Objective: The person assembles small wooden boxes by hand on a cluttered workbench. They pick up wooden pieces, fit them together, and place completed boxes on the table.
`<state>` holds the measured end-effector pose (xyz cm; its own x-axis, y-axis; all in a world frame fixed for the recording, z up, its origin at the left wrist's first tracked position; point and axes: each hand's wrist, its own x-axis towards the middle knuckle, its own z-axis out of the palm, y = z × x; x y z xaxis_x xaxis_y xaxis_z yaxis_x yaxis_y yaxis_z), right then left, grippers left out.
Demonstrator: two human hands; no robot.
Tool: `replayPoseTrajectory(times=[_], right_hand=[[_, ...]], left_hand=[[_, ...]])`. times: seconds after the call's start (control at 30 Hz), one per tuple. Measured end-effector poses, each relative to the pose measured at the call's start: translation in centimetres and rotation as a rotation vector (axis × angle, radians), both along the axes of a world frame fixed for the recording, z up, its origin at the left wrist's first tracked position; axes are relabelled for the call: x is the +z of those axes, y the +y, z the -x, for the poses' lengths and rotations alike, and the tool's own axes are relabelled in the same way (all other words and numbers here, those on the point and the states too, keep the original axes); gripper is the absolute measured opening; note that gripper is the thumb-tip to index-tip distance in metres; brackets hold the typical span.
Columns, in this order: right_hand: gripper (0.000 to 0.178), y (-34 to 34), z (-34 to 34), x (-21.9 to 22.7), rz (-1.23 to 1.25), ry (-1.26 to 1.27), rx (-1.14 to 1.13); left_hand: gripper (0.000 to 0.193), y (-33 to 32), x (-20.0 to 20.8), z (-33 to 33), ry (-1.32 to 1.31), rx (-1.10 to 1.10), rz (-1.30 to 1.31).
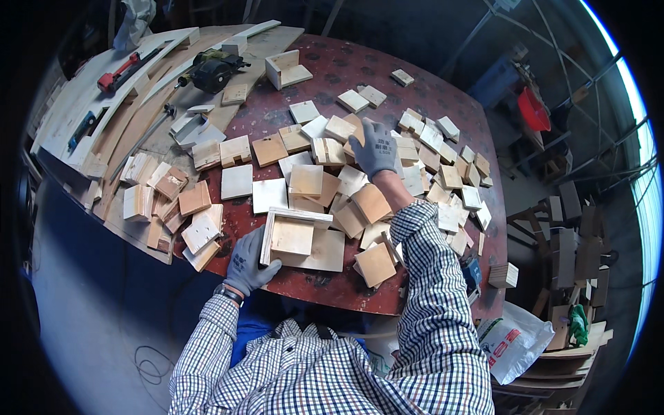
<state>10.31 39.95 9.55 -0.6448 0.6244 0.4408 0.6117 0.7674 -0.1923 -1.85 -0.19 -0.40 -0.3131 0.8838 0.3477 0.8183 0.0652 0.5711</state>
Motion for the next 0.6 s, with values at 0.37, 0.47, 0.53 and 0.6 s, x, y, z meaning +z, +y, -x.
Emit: replayPoseTrajectory(times=[0.37, 0.47, 0.53, 0.6], right_hand=[[0.096, -6.7, 5.2, 2.7, 0.082, -0.852, 0.393], [0.094, -3.9, 3.8, 2.1, 0.026, -0.657, 0.345], [0.096, -2.1, 3.4, 2.4, 0.083, -0.516, 0.304], [0.101, -1.1, 3.0, 2.8, 0.302, -0.269, 0.195]], left_hand=[[0.093, 0.3, 0.0, -0.2, 0.011, -0.016, 0.024], [0.093, 0.4, 0.3, -0.2, -0.013, -0.019, 0.037], [0.094, 0.5, 0.4, -0.1, -0.018, -0.025, 0.037], [0.094, 0.7, 0.2, -0.2, 0.0, -0.035, 0.023]])
